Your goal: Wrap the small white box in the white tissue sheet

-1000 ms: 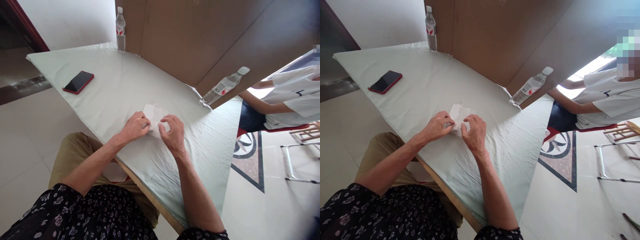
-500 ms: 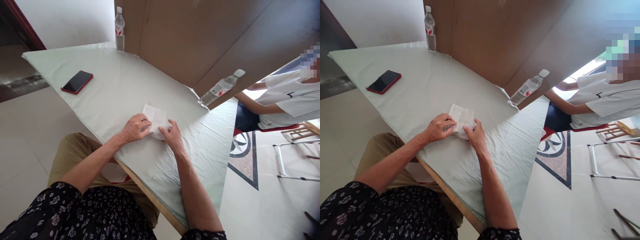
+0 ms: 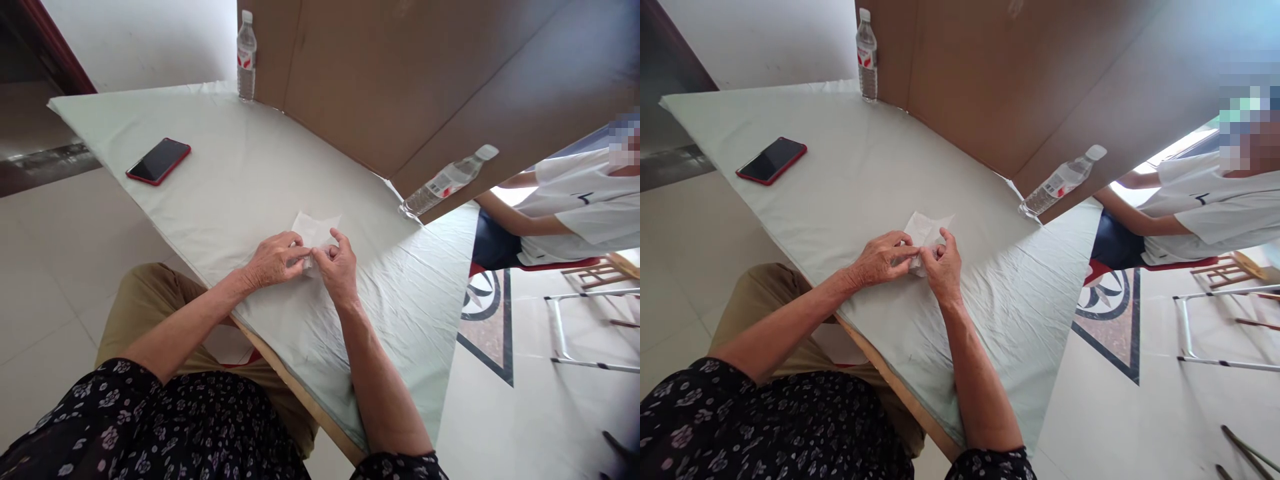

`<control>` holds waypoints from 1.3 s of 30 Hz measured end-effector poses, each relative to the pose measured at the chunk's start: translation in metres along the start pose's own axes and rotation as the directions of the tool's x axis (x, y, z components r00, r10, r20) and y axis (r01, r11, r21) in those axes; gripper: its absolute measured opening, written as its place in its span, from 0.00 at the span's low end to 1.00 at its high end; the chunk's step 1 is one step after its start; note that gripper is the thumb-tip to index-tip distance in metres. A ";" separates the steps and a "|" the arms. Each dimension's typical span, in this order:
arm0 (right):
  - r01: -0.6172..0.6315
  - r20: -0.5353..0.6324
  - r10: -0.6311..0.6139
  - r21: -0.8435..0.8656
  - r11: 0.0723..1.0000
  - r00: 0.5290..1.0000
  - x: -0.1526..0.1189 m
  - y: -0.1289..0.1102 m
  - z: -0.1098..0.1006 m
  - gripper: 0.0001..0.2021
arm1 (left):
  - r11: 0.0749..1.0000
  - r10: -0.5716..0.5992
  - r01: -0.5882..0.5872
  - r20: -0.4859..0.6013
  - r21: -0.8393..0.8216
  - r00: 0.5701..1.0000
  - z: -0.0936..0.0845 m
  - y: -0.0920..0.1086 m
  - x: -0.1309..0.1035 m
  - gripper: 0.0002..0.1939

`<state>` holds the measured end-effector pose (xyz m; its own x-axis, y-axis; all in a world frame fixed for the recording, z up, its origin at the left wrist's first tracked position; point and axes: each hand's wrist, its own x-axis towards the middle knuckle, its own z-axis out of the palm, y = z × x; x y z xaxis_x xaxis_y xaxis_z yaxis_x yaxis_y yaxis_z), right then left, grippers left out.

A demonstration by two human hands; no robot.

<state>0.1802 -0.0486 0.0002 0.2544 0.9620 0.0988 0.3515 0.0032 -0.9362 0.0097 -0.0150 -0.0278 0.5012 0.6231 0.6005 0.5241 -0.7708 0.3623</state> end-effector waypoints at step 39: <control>0.226 0.229 -0.189 -0.147 0.963 0.955 0.023 0.008 -0.001 0.24 | 0.976 -0.211 0.207 -0.060 -0.064 0.976 0.007 0.015 0.000 0.21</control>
<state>0.1894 -0.0268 -0.0049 -0.0297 0.9804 0.1945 0.5284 0.1806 -0.8296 0.0227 -0.0259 -0.0277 0.3373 0.7626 0.5520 0.5717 -0.6318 0.5234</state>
